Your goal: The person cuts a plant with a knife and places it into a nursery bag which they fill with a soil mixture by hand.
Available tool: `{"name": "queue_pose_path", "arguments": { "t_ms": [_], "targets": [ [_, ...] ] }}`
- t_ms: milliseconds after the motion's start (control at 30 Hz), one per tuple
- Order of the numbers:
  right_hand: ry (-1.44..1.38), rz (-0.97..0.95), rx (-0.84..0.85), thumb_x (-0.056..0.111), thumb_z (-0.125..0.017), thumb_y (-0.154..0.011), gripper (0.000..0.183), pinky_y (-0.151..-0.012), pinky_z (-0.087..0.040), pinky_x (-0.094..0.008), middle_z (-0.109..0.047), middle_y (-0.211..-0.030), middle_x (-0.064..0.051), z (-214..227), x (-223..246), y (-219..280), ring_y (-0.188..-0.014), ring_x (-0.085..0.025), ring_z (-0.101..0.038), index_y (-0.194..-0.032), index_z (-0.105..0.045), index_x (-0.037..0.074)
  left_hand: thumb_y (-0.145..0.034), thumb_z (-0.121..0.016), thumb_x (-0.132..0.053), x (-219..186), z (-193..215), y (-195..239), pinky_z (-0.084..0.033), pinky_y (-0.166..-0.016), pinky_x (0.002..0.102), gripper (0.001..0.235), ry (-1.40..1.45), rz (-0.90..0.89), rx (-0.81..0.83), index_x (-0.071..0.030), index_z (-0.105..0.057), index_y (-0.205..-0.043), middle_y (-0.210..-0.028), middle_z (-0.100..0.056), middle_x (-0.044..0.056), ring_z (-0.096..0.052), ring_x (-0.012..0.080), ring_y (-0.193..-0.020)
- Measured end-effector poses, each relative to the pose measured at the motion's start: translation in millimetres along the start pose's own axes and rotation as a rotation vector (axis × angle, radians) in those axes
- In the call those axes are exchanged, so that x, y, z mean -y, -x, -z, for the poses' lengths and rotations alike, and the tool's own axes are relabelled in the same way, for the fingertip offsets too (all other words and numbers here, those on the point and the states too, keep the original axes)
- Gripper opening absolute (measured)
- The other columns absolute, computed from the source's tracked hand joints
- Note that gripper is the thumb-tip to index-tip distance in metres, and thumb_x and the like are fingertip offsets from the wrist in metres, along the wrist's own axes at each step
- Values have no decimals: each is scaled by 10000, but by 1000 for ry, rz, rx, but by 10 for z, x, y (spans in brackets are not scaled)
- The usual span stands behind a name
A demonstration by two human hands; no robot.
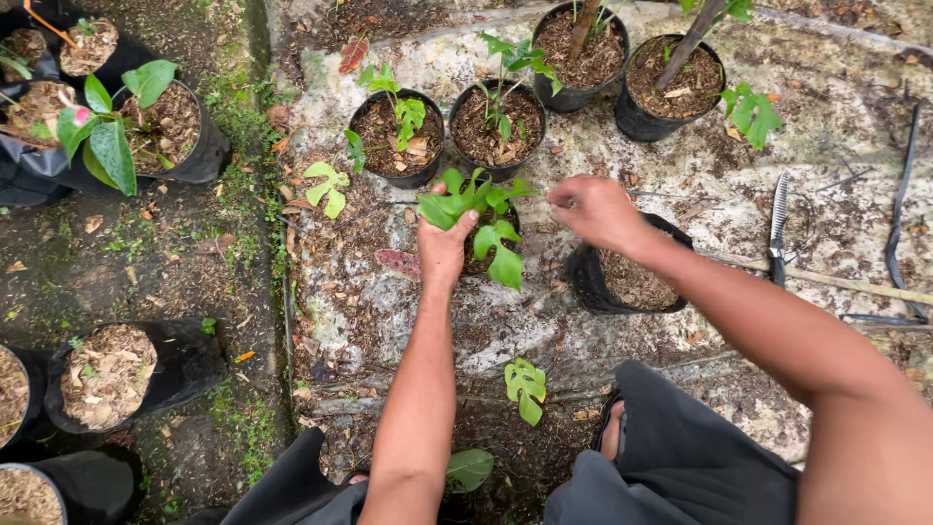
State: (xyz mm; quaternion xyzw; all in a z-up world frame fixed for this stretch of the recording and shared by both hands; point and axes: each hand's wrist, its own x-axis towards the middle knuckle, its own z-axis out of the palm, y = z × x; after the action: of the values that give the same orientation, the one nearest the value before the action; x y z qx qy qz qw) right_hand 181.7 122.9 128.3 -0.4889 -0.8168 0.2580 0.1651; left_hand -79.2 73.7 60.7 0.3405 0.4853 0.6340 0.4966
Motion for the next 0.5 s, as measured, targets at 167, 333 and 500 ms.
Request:
{"name": "queue_pose_path", "arguments": {
  "t_ms": [167, 333, 500],
  "targets": [
    [-9, -16, 157, 248, -755, -912, 184, -780, -645, -351, -791, -1027, -69, 21, 71, 369, -855, -230, -780, -1064, -791, 150, -890, -768, 67, 144, 22, -18, -557, -1002, 344, 555, -18, -30, -33, 57, -482, -1366, -1235, -704, 149, -694, 216, -1097],
    [10, 97, 88, 211, -834, -828, 294, -741, -618, -405, -765, -917, -179, -766, 172, -65, -783, -274, -737, -962, -735, -30, -855, -731, 85, 296, 68, -60, -546, -979, 321, 514, 181, 80, 55, 20, -565, -1337, -1202, -713, 89, -685, 184, -1064],
    [-157, -152, 78, 187, -731, -944, 194, -755, -645, -388, -733, -1055, -161, -907, 166, -443, -744, -257, -780, -925, -756, -4, -870, -722, 71, 340, 212, -53, -531, -931, 326, 399, -50, 42, 250, 43, -681, -1266, -1179, -720, 67, -673, 182, -1051]
  ]
}}
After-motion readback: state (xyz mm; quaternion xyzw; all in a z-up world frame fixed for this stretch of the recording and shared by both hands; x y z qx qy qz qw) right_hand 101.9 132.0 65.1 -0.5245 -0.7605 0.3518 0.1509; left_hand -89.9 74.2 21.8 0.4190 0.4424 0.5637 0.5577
